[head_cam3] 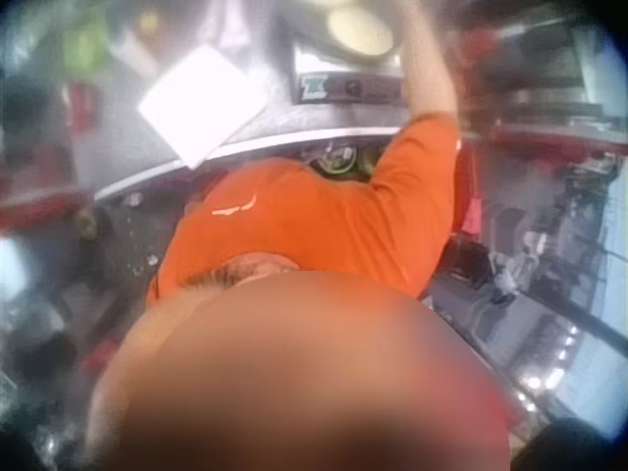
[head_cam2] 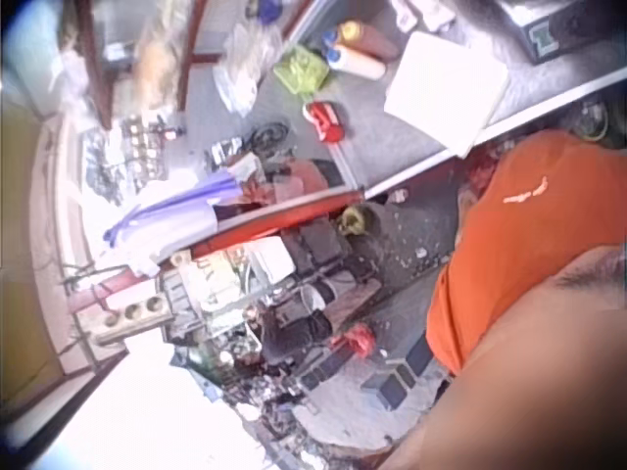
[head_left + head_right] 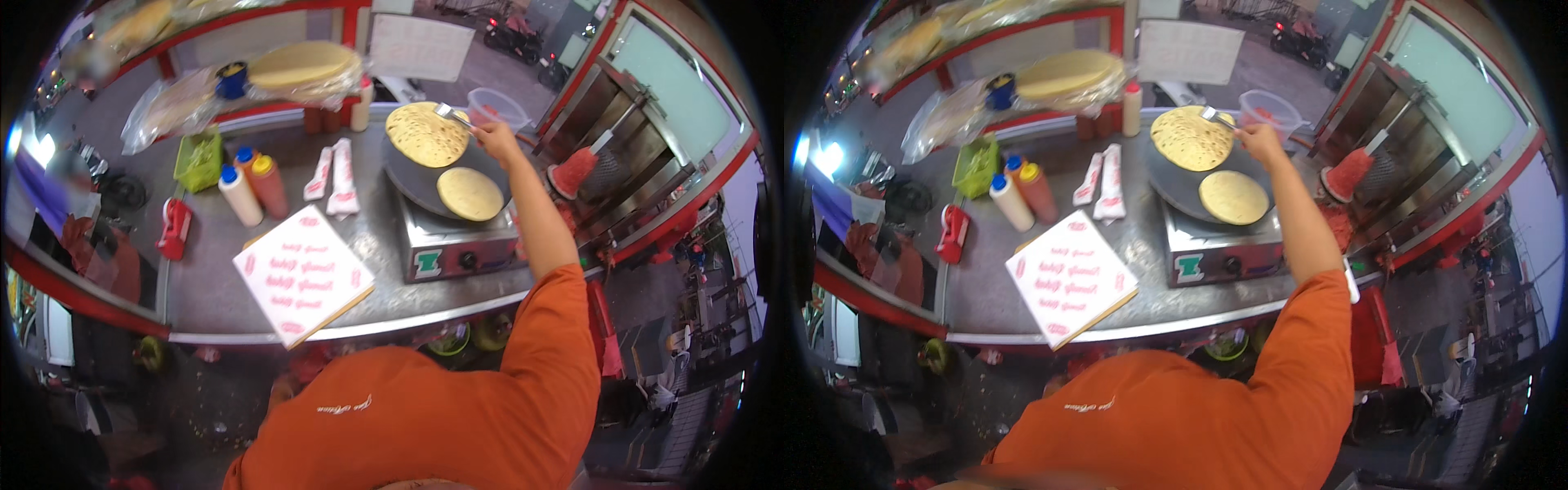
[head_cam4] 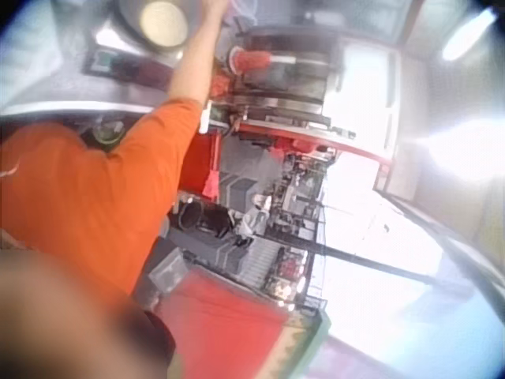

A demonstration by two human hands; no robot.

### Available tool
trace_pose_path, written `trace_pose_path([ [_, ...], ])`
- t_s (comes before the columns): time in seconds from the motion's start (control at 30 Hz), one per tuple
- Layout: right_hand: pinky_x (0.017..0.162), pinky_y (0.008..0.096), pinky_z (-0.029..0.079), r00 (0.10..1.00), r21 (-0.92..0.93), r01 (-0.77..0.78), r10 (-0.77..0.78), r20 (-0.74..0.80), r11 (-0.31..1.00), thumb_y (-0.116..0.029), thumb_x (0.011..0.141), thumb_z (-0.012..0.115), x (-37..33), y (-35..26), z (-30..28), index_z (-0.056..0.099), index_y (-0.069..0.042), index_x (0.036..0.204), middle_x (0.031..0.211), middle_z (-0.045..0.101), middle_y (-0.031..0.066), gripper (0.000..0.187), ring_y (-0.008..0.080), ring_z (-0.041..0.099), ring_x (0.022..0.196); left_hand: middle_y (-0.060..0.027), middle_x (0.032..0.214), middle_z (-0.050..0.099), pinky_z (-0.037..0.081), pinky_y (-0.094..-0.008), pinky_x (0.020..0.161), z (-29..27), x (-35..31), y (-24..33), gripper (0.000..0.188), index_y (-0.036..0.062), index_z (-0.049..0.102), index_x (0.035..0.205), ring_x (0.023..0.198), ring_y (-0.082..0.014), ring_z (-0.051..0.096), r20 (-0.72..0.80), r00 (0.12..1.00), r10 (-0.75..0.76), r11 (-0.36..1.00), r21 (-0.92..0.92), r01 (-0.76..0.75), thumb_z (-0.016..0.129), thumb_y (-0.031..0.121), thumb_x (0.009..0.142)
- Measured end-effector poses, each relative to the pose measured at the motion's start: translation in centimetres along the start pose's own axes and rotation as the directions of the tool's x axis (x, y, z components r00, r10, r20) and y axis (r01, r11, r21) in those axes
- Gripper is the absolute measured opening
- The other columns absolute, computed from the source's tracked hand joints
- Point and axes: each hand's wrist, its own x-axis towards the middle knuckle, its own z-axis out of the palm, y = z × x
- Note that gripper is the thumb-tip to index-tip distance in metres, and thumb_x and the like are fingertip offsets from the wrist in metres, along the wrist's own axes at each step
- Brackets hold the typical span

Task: The person cooks thin pancakes on a flat griddle, then assembles them into wraps by adding shredded lettuce, sliced meat, and sauces. The wraps are folded, wrapped in paper, and placed into plastic bags for customers.

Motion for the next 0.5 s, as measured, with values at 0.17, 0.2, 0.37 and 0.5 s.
trace_pose_path([
  [0.17, 0.057, 0.0264, 0.042, 0.955, 0.144, 0.291, -0.296, 0.013, 0.946, -0.030, 0.103, 0.069, -1.5, -4.8, -7.2, 0.078, 0.000, 0.108, 0.074, 0.064, -0.0012, 0.031, 0.0072, 0.053, 0.063, -0.0084, 0.103, 0.076, 0.056, -0.0425, 0.079, 2.5, -2.0, 4.2, 0.027, 0.0041, 0.077, 0.111, 0.090, -0.0247, 0.070, 0.009, 1.000, -0.003, 0.968, 0.250, 0.000, 0.064, 0.025, 0.100],
  [0.2, 0.056, 0.0237, 0.039, 0.942, 0.326, 0.253, -0.308, 0.133, 0.911, -0.028, 0.104, 0.068, -2.3, -4.5, -8.6, 0.078, -0.001, 0.109, 0.075, 0.063, -0.0025, 0.030, 0.0045, 0.050, 0.065, -0.0084, 0.103, 0.076, 0.056, -0.0424, 0.079, 2.9, -2.5, 4.6, 0.027, 0.0039, 0.077, 0.111, 0.090, -0.0246, 0.070, 0.007, 1.000, -0.010, 0.965, 0.262, 0.008, 0.064, 0.026, 0.101],
  [0.37, 0.047, 0.0251, 0.037, 0.920, -0.218, -0.203, 0.262, 0.291, 0.955, -0.033, 0.102, 0.070, -1.3, 0.6, -14.5, 0.077, -0.005, 0.110, 0.076, 0.066, 0.0007, 0.029, 0.0072, 0.053, 0.055, -0.0086, 0.102, 0.076, 0.056, -0.0419, 0.080, 4.0, -5.0, 5.7, 0.028, 0.0033, 0.077, 0.110, 0.091, -0.0242, 0.070, -0.021, 0.999, -0.048, 0.959, 0.279, 0.052, 0.064, 0.026, 0.101],
  [0.5, 0.043, 0.0287, 0.033, 0.850, 0.203, -0.269, 0.134, 0.509, 0.941, -0.036, 0.100, 0.072, 1.9, 3.9, -6.6, 0.076, -0.004, 0.090, 0.068, 0.062, 0.0011, 0.034, 0.0084, 0.048, 0.046, -0.0087, 0.102, 0.076, 0.057, -0.0416, 0.081, 5.3, -6.6, 6.7, 0.028, 0.0027, 0.077, 0.110, 0.091, -0.0238, 0.070, -0.041, 0.996, -0.078, 0.950, 0.299, 0.086, 0.065, 0.027, 0.101],
])
